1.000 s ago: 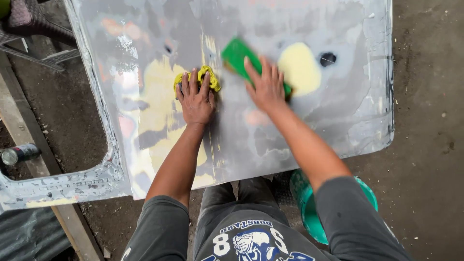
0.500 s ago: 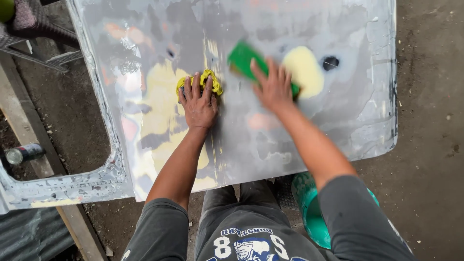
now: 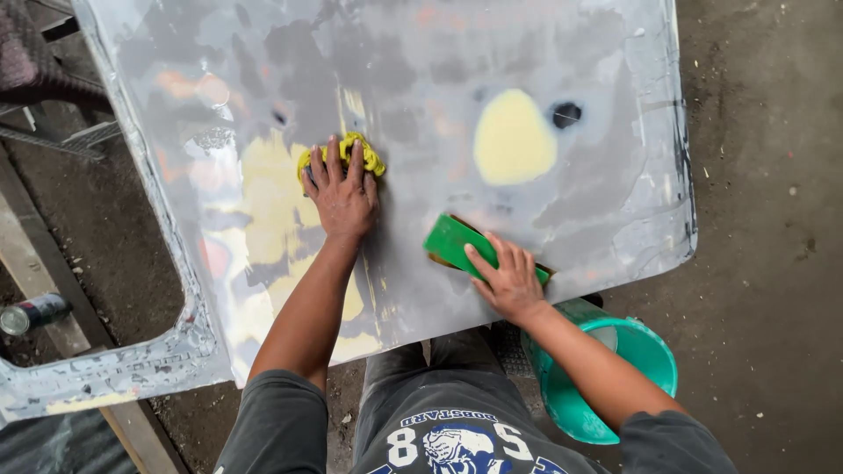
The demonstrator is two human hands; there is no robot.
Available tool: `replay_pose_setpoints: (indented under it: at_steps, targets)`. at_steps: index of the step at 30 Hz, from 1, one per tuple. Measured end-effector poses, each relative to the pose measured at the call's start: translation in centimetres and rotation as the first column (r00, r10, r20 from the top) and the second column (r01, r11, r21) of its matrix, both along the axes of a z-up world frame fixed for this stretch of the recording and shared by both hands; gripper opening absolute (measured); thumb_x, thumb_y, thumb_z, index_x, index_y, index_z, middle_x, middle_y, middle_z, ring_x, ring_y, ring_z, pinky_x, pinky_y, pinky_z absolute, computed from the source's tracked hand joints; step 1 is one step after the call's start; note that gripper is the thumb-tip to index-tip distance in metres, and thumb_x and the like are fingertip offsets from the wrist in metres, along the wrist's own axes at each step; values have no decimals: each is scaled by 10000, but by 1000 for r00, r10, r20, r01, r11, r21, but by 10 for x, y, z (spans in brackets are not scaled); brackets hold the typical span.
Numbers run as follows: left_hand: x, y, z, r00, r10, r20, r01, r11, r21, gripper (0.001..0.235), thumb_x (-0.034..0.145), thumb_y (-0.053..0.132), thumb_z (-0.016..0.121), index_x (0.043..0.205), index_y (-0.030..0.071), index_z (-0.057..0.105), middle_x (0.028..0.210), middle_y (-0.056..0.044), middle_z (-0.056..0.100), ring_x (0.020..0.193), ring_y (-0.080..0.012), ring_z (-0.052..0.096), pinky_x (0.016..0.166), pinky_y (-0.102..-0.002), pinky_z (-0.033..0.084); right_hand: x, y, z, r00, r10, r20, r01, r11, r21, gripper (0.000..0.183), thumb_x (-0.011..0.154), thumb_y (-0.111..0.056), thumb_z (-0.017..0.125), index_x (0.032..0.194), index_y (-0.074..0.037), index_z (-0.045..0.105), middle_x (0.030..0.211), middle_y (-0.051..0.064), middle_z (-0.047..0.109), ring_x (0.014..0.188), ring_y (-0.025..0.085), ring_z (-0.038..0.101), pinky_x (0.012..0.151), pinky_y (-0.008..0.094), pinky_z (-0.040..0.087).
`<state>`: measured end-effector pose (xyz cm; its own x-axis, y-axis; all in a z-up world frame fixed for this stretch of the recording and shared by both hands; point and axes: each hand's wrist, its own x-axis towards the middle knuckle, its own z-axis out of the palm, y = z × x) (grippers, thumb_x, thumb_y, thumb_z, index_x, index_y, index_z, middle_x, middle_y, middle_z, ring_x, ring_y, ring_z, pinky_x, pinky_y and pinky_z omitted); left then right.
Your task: The person dips a green sponge and a cloth into a bucket of water and scrubs a large, flat, painted surface. They wipe the surface with the cloth and continue scrubbing with the sponge, occasionally dipping the tools back into the bucket to rinse them.
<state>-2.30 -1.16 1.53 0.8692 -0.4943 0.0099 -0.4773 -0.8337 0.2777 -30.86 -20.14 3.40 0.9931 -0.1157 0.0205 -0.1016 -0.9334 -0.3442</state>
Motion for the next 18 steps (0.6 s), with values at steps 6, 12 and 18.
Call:
replay_pose_setpoints:
  at_steps: [6,12,18]
  targets:
    - [21,-26,1,995,-99,-11,99,995,12,578,1003,334,585,1564,280,455,1659,-101,306,1529,-413,197,1215,-632,123,94,-113,-52,960,-277,-47,268,953,-140,769,954,-379,694,1649,-321,370,1536,231,395,1282,457,427,1066,613,349]
    - [20,-29,-1,994,-107,-9,107,994,31,570,1007,366,559,1561,286,447,1653,-95,313,1526,-409,197,1219,-626,109,192,-191,-49,872,-483,84,489,870,-64,691,1021,-375,706,1628,-298,384,1539,190,389,1291,451,418,1028,600,359]
    - [20,-27,1,994,-108,4,107,994,29,561,1014,352,560,1562,280,466,1660,-90,330,1543,-404,211,1223,-633,122,75,-47,-15,964,-245,-106,246,969,-10,755,877,-391,684,1580,-321,418,1527,249,395,1285,479,430,1076,627,339]
